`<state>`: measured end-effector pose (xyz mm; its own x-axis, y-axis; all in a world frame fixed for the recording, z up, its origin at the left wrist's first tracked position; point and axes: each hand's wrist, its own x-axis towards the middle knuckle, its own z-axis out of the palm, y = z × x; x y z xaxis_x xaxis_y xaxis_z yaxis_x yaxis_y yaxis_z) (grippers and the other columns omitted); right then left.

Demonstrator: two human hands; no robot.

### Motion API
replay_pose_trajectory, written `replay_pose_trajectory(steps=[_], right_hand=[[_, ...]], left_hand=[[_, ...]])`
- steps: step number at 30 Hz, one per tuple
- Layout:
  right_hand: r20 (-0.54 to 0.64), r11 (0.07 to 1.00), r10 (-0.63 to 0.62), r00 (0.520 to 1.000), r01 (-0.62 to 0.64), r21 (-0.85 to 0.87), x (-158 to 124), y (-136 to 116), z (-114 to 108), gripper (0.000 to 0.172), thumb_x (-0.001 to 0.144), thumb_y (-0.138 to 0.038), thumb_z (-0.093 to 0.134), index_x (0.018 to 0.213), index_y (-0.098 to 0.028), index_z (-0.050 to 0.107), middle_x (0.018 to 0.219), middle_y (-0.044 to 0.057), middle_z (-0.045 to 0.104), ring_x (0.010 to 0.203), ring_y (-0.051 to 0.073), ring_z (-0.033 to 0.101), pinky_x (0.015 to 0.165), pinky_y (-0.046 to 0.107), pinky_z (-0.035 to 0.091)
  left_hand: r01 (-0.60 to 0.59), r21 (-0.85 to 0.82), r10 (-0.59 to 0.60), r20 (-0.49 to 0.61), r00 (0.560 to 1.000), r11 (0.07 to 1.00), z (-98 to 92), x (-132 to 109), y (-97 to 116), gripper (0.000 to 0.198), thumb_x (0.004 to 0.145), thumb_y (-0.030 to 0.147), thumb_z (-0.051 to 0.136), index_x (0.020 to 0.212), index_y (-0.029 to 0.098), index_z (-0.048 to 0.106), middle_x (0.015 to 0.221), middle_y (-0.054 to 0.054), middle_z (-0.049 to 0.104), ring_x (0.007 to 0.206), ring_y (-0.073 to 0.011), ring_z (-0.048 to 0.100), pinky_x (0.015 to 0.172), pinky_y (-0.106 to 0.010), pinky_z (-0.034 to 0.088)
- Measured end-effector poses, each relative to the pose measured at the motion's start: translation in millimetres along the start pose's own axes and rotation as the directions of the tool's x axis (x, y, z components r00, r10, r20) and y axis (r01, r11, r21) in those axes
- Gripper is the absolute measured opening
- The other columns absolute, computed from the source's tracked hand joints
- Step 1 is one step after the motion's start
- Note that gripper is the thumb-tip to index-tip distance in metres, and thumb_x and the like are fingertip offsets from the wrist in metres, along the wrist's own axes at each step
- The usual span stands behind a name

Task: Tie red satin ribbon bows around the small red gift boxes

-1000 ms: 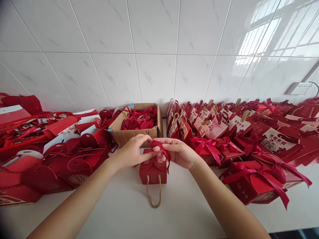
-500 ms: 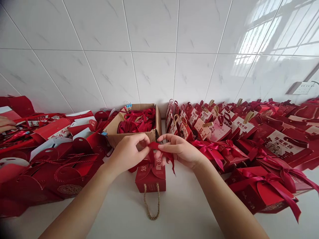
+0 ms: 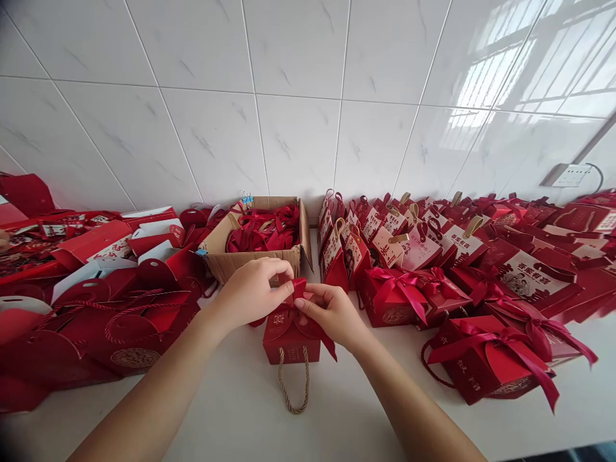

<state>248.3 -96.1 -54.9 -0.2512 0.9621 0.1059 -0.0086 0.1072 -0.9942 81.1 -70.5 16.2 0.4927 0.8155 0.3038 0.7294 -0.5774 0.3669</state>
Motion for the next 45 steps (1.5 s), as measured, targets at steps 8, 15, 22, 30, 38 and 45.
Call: replay_pose_trajectory(steps=[8, 15, 22, 30, 38, 45], right_hand=[[-0.184, 0.997, -0.039, 0.982, 0.026, -0.069, 0.3, 4.7, 7.0, 0.032, 0.066, -0.046, 0.072, 0.068, -0.015, 0.067, 0.064, 0.0, 0.058, 0.058, 0.011, 0.051, 0.055, 0.024, 0.041], [-0.204, 0.996, 0.028, 0.979, -0.009, 0.092, 0.1, 12.6, 9.0, 0.029, 0.069, -0.045, 0.071, 0.077, -0.017, 0.071, 0.073, 0.003, 0.068, 0.063, 0.015, 0.059, 0.058, 0.025, 0.046], [-0.212, 0.998, -0.046, 0.976, 0.052, 0.027, -1.4, 10.4, 9.7, 0.026, 0.069, -0.042, 0.071, 0.08, -0.019, 0.074, 0.074, 0.003, 0.07, 0.069, 0.016, 0.062, 0.065, 0.027, 0.049], [-0.126, 0.987, 0.106, 0.986, -0.088, 0.135, -4.7, 2.1, 7.0, 0.03, 0.068, -0.043, 0.072, 0.077, -0.015, 0.07, 0.055, -0.002, 0.059, 0.039, 0.004, 0.04, 0.036, 0.018, 0.03], [-0.098, 0.993, 0.105, 0.99, -0.1, 0.057, -6.0, 1.1, 6.4, 0.031, 0.073, -0.046, 0.066, 0.076, -0.015, 0.068, 0.057, -0.001, 0.06, 0.034, 0.002, 0.03, 0.031, 0.019, 0.017], [-0.159, 0.998, 0.066, 0.985, -0.064, 0.018, -6.3, 5.1, 8.1, 0.03, 0.073, -0.046, 0.066, 0.073, -0.016, 0.066, 0.064, 0.002, 0.064, 0.05, 0.01, 0.05, 0.044, 0.022, 0.037]], left_hand=[[-0.014, 0.019, 0.014, 0.008, 1.0, 1.0, 0.1, 0.8, -3.5, 0.017, 0.079, 0.032, 0.048, 0.07, 0.023, 0.057, 0.075, 0.001, 0.066, 0.071, -0.018, 0.058, 0.058, -0.027, 0.038], [-0.02, -0.08, 0.029, 0.114, 0.993, 0.997, -10.1, -1.3, -13.3, 0.015, 0.077, 0.037, 0.055, 0.081, 0.024, 0.062, 0.085, 0.0, 0.066, 0.079, -0.0188, 0.06, 0.066, -0.028, 0.042], [0.011, -0.22, 0.026, 0.165, 0.986, 0.975, -9.9, -2.3, -9.5, 0.027, 0.076, 0.046, 0.057, 0.09, 0.025, 0.065, 0.09, 0.0, 0.068, 0.083, -0.0191, 0.061, 0.07, -0.027, 0.045], [0.004, -0.188, 0.013, 0.087, 0.996, 0.982, -2.8, 2.1, -10.3, 0.019, 0.077, 0.035, 0.055, 0.069, 0.021, 0.065, 0.07, -0.001, 0.066, 0.069, -0.0173, 0.059, 0.063, -0.027, 0.043], [0.167, -0.245, -0.085, 0.312, 0.946, 0.955, 6.3, 8.3, -36.6, 0.039, 0.067, 0.056, 0.061, 0.085, 0.021, 0.057, 0.091, -0.003, 0.065, 0.083, -0.02, 0.06, 0.067, -0.027, 0.045], [0.319, -0.133, -0.204, 0.532, 0.822, 0.938, 19.5, 15.4, -59.3, 0.056, 0.062, 0.068, 0.059, 0.091, 0.02, 0.054, 0.085, -0.005, 0.064, 0.07, -0.0173, 0.058, 0.052, -0.023, 0.038]])
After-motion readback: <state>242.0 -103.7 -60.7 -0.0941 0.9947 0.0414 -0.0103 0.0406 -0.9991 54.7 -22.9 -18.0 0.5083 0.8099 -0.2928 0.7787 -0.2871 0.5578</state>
